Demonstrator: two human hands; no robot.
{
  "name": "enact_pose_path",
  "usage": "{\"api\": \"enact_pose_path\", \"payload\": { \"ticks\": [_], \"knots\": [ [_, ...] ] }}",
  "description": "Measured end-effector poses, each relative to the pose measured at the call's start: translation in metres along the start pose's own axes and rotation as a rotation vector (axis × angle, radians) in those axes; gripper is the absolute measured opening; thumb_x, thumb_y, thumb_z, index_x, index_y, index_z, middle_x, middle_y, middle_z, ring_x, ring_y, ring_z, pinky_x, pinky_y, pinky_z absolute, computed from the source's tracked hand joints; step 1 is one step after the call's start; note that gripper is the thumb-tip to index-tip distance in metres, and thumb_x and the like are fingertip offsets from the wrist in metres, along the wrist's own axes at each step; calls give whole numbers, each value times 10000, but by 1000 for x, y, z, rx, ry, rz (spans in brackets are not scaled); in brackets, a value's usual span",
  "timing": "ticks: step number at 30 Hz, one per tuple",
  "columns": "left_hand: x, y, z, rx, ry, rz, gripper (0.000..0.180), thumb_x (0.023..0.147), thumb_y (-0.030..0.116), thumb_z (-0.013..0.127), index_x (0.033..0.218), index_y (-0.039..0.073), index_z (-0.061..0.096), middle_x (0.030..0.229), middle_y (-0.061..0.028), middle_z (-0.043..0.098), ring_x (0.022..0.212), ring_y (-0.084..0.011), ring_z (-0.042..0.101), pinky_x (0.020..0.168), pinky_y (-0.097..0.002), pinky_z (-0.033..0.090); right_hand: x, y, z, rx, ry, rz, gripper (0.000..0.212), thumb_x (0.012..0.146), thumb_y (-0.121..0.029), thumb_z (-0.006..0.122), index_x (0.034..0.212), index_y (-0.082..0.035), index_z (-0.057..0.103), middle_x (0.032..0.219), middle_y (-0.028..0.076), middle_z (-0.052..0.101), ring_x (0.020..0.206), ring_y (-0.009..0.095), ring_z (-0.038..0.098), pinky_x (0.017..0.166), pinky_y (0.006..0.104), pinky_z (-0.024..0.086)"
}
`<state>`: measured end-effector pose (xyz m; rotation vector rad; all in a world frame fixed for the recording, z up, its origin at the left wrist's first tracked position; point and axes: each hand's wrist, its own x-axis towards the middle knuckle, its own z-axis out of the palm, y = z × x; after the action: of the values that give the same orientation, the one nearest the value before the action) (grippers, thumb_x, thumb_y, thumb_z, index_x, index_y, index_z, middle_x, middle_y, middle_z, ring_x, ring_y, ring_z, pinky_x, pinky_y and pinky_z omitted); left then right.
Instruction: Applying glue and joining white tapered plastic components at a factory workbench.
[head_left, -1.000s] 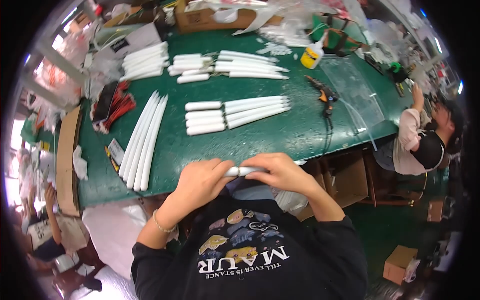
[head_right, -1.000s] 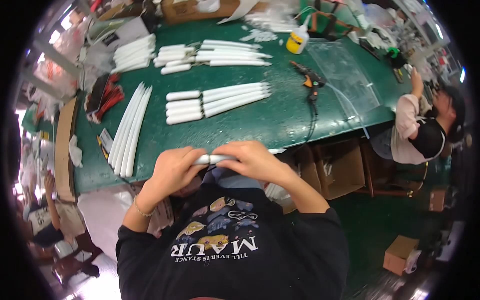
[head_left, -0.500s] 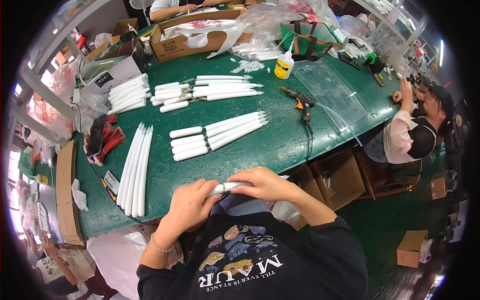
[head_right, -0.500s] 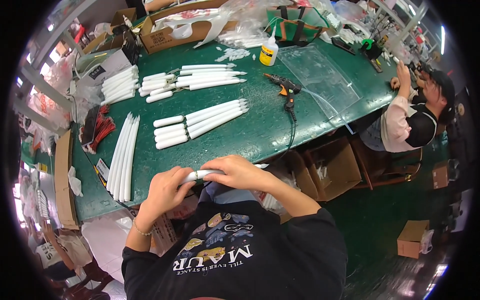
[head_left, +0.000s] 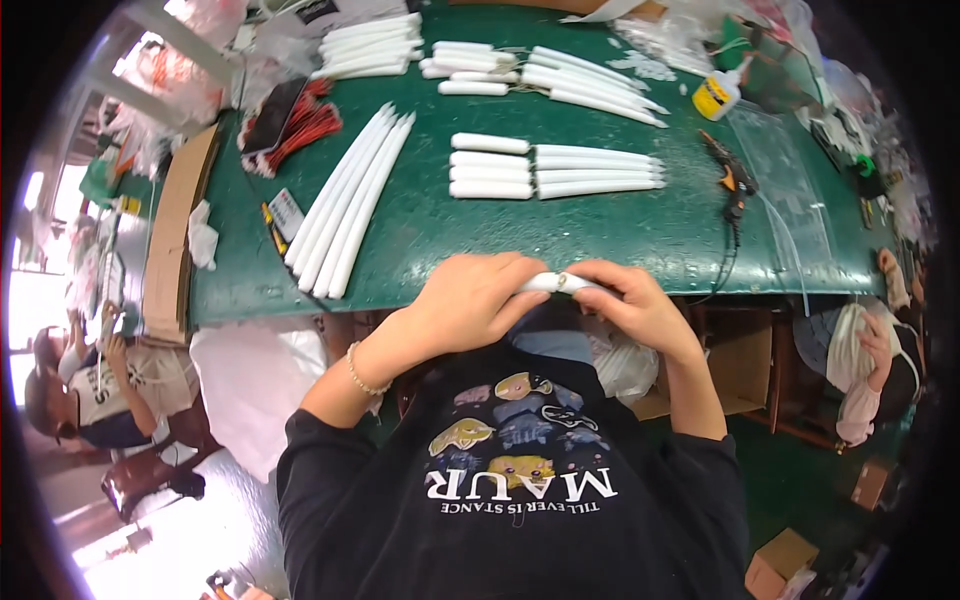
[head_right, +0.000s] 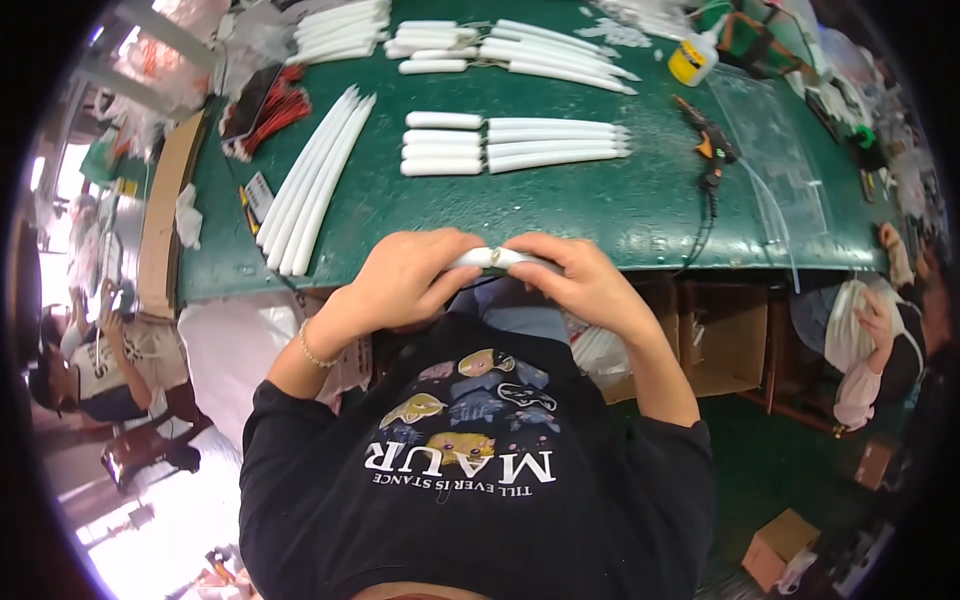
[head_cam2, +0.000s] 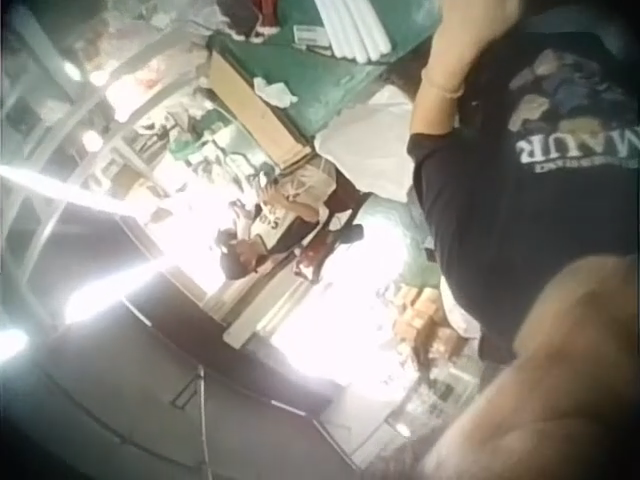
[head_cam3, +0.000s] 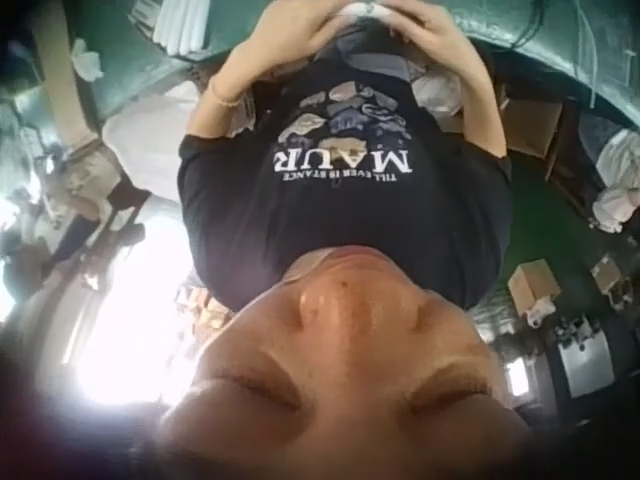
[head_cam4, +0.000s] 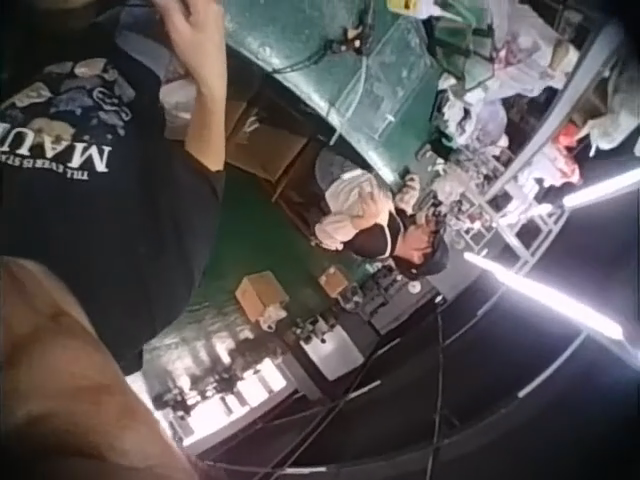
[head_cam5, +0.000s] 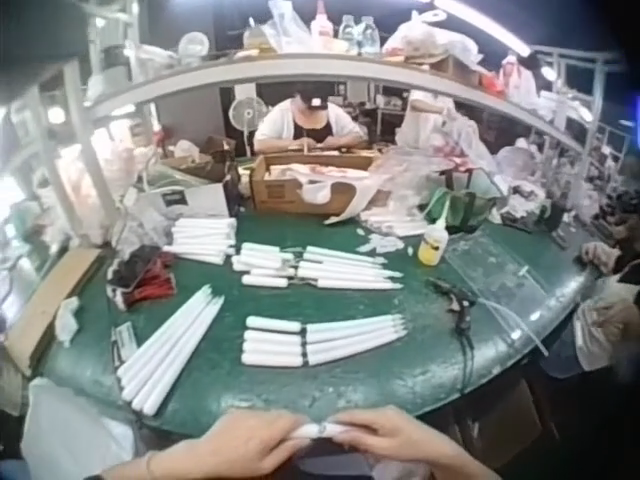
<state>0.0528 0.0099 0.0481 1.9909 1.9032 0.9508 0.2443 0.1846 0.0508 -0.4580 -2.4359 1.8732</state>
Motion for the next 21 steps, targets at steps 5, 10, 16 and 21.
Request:
{"api": "enact_pose_path", "payload": {
  "ticks": [5, 10, 16, 21],
  "knots": [
    [-8, 0, -1, 3, 6, -38, 250, 921, 232, 716, 1120, 90, 663, 901, -126, 685, 755, -353, 671, 632, -447, 503, 4, -1, 5, -6, -42, 26, 248, 1011, -151, 606, 1221, -43, 683, 840, -8, 675, 727, 58, 578, 641, 239, 475],
    [-12, -1, -2, -8, -2, -58, 254, 917, 237, 721, 1120, 99, 658, 843, -114, 685, 729, -352, 671, 609, -447, 501, 5, -2, 9, -34, -36, 3, 242, 1002, -137, 615, 1212, -40, 686, 846, -4, 680, 735, 63, 578, 655, 246, 483],
    [-12, -4, 0, 80, -18, -44, 242, 899, 235, 732, 1095, 113, 658, 794, -94, 681, 712, -338, 673, 588, -446, 496, 6, -3, 12, -186, 18, -113, 250, 949, -116, 684, 1183, -28, 694, 883, 47, 705, 778, 114, 617, 721, 291, 513],
    [-11, -7, 4, 139, -13, -21, 232, 908, 251, 717, 1074, 98, 663, 802, -98, 680, 721, -335, 674, 600, -447, 506, 8, -2, 14, -357, 67, -165, 275, 921, -150, 731, 1164, -24, 699, 950, 111, 727, 794, 223, 673, 730, 336, 527]
  ]
}}
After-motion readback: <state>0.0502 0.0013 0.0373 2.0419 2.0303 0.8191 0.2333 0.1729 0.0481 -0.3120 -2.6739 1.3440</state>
